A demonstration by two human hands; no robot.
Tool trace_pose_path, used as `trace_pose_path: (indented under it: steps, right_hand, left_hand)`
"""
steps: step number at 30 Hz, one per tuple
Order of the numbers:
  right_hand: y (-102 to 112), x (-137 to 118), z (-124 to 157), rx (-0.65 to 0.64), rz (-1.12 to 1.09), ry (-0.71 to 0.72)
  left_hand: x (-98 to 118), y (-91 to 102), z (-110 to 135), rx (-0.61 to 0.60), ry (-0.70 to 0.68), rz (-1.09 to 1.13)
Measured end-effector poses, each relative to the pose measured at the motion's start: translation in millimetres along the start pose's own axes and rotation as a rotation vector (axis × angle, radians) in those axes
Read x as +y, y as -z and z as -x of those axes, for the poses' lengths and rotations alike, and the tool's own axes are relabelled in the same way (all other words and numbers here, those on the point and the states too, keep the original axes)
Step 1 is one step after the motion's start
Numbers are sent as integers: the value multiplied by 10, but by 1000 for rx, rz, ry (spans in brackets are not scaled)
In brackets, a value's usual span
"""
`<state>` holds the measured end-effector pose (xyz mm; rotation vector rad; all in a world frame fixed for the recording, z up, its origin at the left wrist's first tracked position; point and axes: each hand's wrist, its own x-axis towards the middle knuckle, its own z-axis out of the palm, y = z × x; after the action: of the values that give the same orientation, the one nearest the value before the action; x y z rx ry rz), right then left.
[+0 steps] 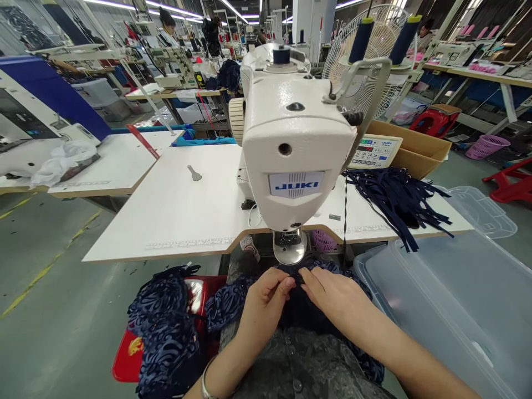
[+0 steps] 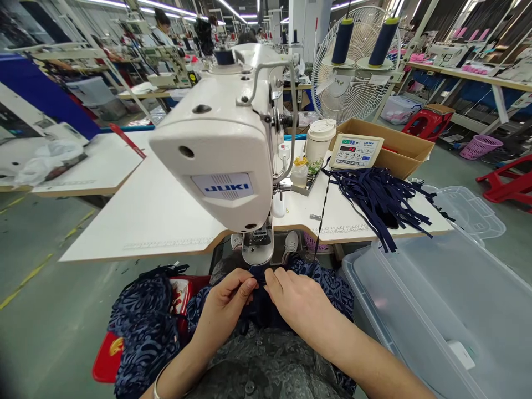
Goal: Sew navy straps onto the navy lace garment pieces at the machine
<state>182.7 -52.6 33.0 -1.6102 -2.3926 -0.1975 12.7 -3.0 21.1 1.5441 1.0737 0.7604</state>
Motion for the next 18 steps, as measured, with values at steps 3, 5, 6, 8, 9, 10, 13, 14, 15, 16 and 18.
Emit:
trace_pose_path:
  steps: [3,5,6,8,9,10,13,14,15,16,18]
  right_hand:
    - [-27,-6,4,38,-27,-16]
    - [-30,-9,5,60,-33,-33]
    - [-28,-10,6,67,-29,-38]
    - [-23,-12,9,66,-22,-36]
    - [-24,-14,11,69,-18,-34]
    - [-28,-15,12,73,-12,-34]
    - [-67,-21,17,94,35,-43]
    - [-85,-23,18,103,64,-43]
    - [-104,-24,19,107,93,-37]
    - [-121,-25,20,107,121,-26]
    - [-150,-23,23,108,158,2]
  left_hand:
    - [-11,-10,14,-5,15,45]
    - [-23,-23,19,-13,36,93]
    - [-28,-30,19,-16,44,106]
    - [-38,-41,18,-20,39,98]
    - [-41,-45,16,-16,21,76]
    - [-44,-45,14,-7,-6,40]
    - [-58,-35,12,17,-121,-104]
    - [-63,-29,13,20,-155,-144]
    - [-69,-23,13,19,-182,-171]
    - [-73,-18,14,15,-199,-185]
    - [-77,-12,16,10,-202,-184]
